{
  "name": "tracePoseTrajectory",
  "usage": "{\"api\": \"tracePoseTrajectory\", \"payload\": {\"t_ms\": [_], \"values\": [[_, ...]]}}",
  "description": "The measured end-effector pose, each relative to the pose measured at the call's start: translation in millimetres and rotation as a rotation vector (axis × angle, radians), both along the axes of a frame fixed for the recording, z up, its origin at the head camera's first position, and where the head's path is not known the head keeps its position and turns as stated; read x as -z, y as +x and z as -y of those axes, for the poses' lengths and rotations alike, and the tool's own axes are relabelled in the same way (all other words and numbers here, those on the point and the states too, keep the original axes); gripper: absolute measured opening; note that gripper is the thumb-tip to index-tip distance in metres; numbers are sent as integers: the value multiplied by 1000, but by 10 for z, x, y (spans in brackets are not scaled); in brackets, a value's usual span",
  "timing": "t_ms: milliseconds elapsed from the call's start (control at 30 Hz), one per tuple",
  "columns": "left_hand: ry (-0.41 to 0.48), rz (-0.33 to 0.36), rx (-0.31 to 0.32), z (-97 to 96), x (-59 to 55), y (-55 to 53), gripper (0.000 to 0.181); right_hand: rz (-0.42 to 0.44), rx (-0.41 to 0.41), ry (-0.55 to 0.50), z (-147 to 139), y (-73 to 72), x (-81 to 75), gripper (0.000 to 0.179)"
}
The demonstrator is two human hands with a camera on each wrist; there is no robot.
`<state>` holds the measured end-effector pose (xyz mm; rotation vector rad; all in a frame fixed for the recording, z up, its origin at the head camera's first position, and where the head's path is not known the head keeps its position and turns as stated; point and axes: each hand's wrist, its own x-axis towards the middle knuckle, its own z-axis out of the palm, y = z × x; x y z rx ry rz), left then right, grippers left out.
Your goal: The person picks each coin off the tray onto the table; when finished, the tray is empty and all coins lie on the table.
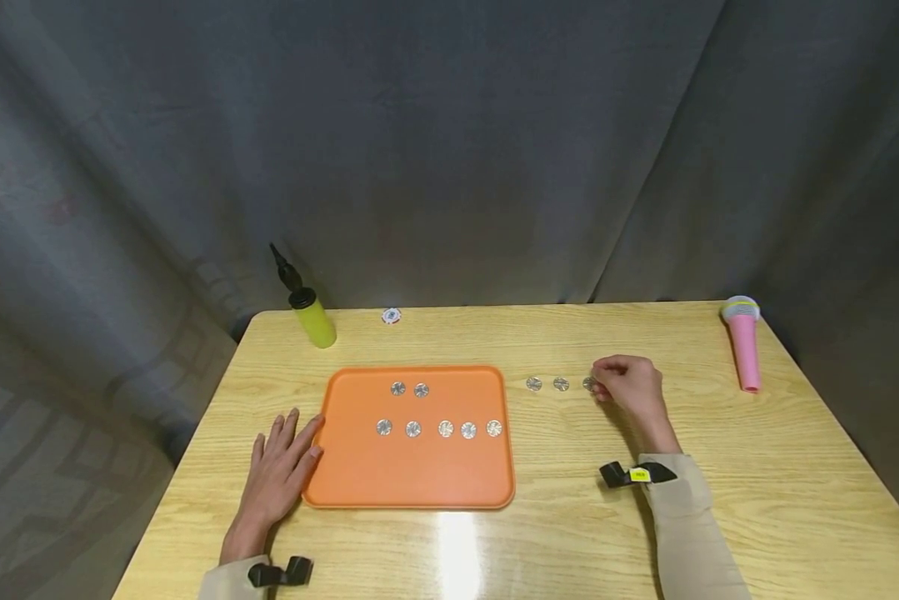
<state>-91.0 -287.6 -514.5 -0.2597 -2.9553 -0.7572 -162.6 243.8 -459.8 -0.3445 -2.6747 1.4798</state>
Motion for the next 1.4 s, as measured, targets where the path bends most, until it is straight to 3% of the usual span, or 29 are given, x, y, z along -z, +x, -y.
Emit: {"api": "tracePoseTrajectory", "payload": {"t_ms": [300,533,1067,1400], "values": [[-1,-16,2,-7,-14,-11,49,-28,-77,-51,185,-24,-69,24],[-3,-29,8,-7,0,-7,50,-40,-198,-40,424,-86,-32,21],[-9,-35,7,-11,1,0,50,1,-350,-91,1075,-268,-87,20],[-11,-33,8,-9,-4,1,50,-15,-405,16,1430,-335,-9,17]]}}
